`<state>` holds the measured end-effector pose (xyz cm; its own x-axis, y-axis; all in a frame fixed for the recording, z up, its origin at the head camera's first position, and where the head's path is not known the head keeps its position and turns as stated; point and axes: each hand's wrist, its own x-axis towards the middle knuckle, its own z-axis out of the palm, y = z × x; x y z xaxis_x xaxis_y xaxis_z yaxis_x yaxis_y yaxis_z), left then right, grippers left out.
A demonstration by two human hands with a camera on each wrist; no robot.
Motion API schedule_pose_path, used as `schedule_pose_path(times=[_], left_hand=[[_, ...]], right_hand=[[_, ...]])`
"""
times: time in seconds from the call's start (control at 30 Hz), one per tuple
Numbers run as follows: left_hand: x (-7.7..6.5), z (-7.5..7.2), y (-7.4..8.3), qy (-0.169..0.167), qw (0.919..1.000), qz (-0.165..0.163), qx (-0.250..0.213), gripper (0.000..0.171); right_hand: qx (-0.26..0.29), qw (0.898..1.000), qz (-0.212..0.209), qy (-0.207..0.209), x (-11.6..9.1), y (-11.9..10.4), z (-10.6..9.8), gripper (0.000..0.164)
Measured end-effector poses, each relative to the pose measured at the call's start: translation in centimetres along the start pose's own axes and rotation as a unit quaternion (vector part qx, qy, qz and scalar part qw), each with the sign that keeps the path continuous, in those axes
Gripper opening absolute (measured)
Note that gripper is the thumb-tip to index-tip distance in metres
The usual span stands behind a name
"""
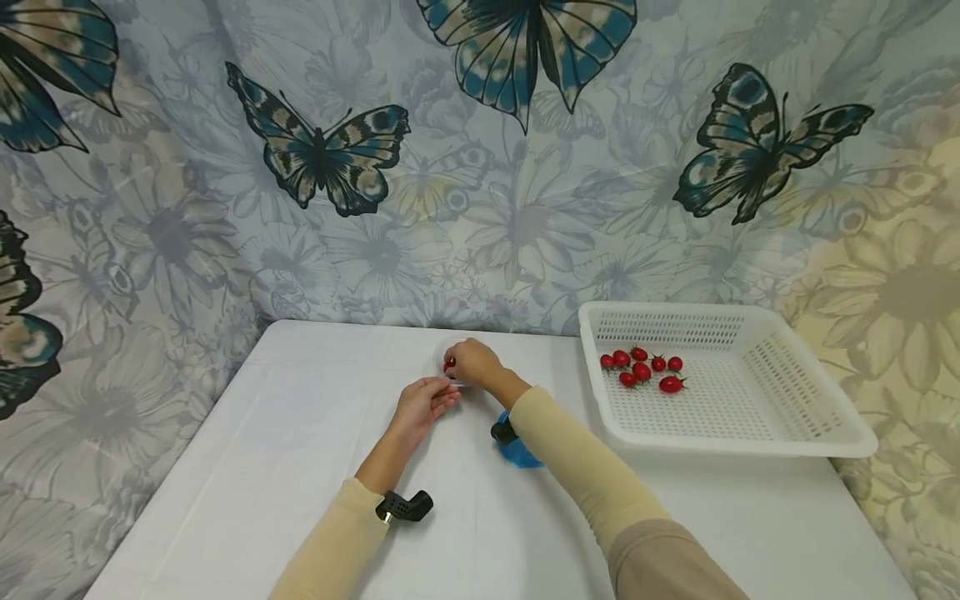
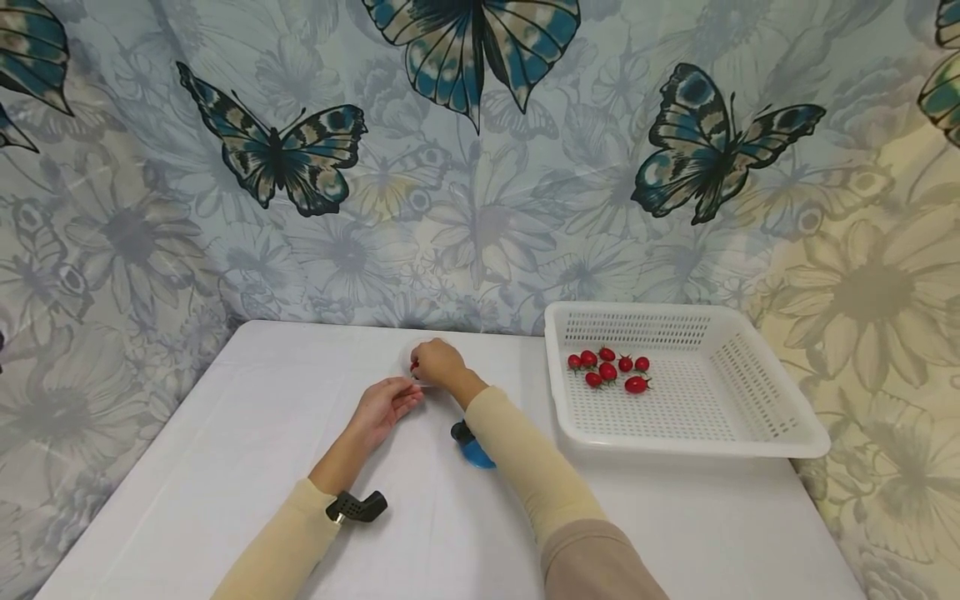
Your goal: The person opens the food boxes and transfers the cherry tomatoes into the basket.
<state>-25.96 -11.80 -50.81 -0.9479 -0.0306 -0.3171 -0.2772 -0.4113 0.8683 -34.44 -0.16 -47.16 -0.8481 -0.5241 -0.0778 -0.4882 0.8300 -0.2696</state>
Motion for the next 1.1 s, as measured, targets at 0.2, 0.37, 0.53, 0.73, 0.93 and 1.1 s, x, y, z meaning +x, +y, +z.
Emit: schedule_pose_path(times=[0.2,0.37,0.53,0.73,0.93,1.1], left_hand=[[0.0,0.0,0.1,0.003,1.0000,0.005,-0.002,0.006],[0.1,0.1,0.2,0.002,1.0000,0.006,-0.002,0.005],[0.2,0.0,0.3,-0.001,1.0000,0.006,0.001,0.005],[0.3,-0.1,0.4,0.002,1.0000,0.003,0.001,0.004],[0.1,-0.2,0.2,-0.001,1.0000,-0.004,0.008,0.008],[0.1,-0.2,0.3,0.000,0.9999,-0.003,0.012,0.009]], right_hand=[[-0.006,1.000,-0.001,-0.009,0.2,-0.1,-0.1,0.019],[-0.008,1.000,0.001,-0.010,0.3,-0.2,-0.4,0.016],[-0.009,1.000,0.003,-0.010,0.2,-0.3,-0.6,0.016],[-0.004,1.000,-0.009,-0.011,0.1,-0.2,-0.8,0.019],[0.017,0.999,-0.037,-0.012,-0.1,0.1,-1.4,0.021],[0.045,0.997,-0.061,-0.012,-0.4,0.2,-2.4,0.024]])
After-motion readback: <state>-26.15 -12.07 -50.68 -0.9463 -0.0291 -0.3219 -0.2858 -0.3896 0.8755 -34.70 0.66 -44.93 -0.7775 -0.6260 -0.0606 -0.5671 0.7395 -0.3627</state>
